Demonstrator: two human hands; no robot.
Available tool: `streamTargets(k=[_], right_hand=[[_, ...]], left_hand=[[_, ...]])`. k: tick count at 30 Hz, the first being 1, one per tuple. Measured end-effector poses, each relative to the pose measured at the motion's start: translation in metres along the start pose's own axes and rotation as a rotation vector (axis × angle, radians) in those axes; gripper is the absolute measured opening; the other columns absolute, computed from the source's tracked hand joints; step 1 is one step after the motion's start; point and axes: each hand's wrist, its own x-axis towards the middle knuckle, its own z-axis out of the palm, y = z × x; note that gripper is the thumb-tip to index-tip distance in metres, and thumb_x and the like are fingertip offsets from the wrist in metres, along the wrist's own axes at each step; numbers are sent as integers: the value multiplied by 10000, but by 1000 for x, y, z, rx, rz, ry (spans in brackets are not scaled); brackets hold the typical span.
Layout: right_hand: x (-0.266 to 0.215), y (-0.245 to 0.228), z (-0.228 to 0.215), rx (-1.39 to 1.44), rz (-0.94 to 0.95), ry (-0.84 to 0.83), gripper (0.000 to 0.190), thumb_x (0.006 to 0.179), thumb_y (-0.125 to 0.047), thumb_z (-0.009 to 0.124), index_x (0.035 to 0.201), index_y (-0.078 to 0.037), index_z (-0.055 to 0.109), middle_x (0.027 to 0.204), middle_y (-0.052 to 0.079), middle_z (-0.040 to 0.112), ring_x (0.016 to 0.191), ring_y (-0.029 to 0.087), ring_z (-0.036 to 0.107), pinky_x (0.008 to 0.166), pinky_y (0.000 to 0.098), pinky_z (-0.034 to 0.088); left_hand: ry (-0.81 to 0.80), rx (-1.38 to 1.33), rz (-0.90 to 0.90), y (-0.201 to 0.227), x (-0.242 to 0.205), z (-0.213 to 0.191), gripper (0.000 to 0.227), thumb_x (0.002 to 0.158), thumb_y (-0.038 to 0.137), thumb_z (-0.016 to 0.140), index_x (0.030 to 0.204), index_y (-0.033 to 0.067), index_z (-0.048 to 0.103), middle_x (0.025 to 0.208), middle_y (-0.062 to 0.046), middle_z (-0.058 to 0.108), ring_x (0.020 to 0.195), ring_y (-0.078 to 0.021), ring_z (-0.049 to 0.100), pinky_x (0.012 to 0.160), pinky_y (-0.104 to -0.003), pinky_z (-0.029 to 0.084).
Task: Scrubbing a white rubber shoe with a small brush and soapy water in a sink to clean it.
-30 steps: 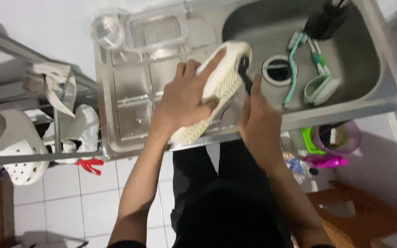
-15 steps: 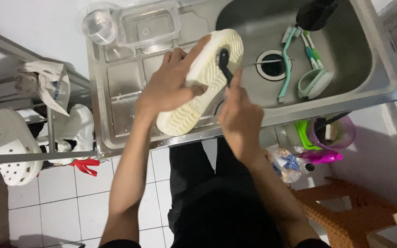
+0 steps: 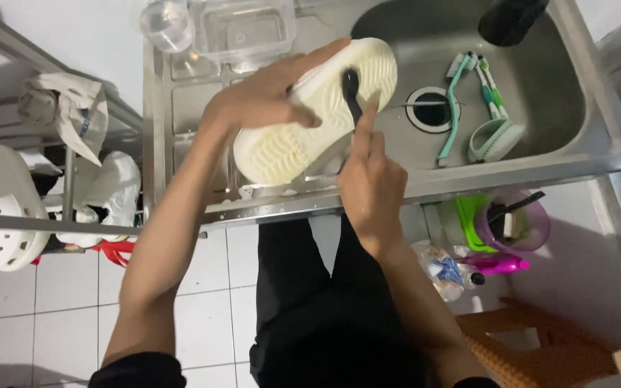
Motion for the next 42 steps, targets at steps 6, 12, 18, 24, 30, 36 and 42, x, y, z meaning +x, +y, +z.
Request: streamTargets(k=[6, 12, 18, 24, 30, 36, 42], right_hand=[[12, 0, -31, 75, -6, 4, 607, 998, 1, 571, 1563, 45, 353, 808, 88, 600, 486, 227, 515, 422, 361, 382], [6, 2, 2, 134, 13, 100, 535, 1063, -82, 475, 1584, -52, 359, 858, 75, 611, 443, 211, 505, 445, 347, 421], [25, 7, -19, 261, 80, 102, 451, 1061, -105, 433, 1479, 20, 549, 708, 89, 672, 458, 224, 634, 450, 276, 482], [12, 2, -12, 204, 56, 96, 460, 1013, -70, 533, 1464, 4, 572, 682, 117, 680, 513, 260, 655, 486, 305, 505], [30, 15, -26, 233, 71, 44, 475, 1008, -75, 553, 1475, 11, 561, 750, 187, 708, 584, 334, 685, 526, 385, 499], [3, 10, -9, 76, 55, 35, 482, 1026, -122, 540, 1499, -33, 555, 789, 129, 727, 532, 258, 676, 506, 339, 500], [23, 16, -20, 145, 129, -23, 486, 1006, -119, 543, 1484, -32, 569, 849, 170, 743, 624, 324, 706, 545, 389, 517]], left_hand=[[58, 82, 131, -18, 15, 6, 1010, 752, 337, 649, 1610, 348, 115, 1215, -124, 514, 1060, -273, 499, 843, -405, 512], [56, -137, 239, -22, 9, 0, 1000, 738, 238, 718, 1589, 292, 195, 1601, -170, 436, 1114, -319, 535, 851, -389, 380], [169, -171, 388, -33, 18, 2, 953, 703, 233, 806, 1575, 219, 421, 1520, -192, 535, 1349, -471, 513, 1143, -607, 349], [157, -143, 329, -35, 13, -1, 984, 710, 297, 749, 1611, 275, 354, 1450, -145, 613, 1253, -419, 595, 1121, -562, 369], [152, -93, 220, -17, 8, 0, 1007, 676, 325, 727, 1607, 346, 344, 1201, -184, 681, 1089, -388, 634, 1007, -546, 453], [143, -224, 233, -40, 11, -1, 987, 672, 316, 709, 1598, 327, 368, 1270, -228, 637, 1130, -427, 590, 1044, -581, 398], [121, -145, 290, -32, 14, -1, 1011, 641, 301, 708, 1594, 302, 372, 1445, -230, 597, 1233, -557, 546, 1137, -654, 304]])
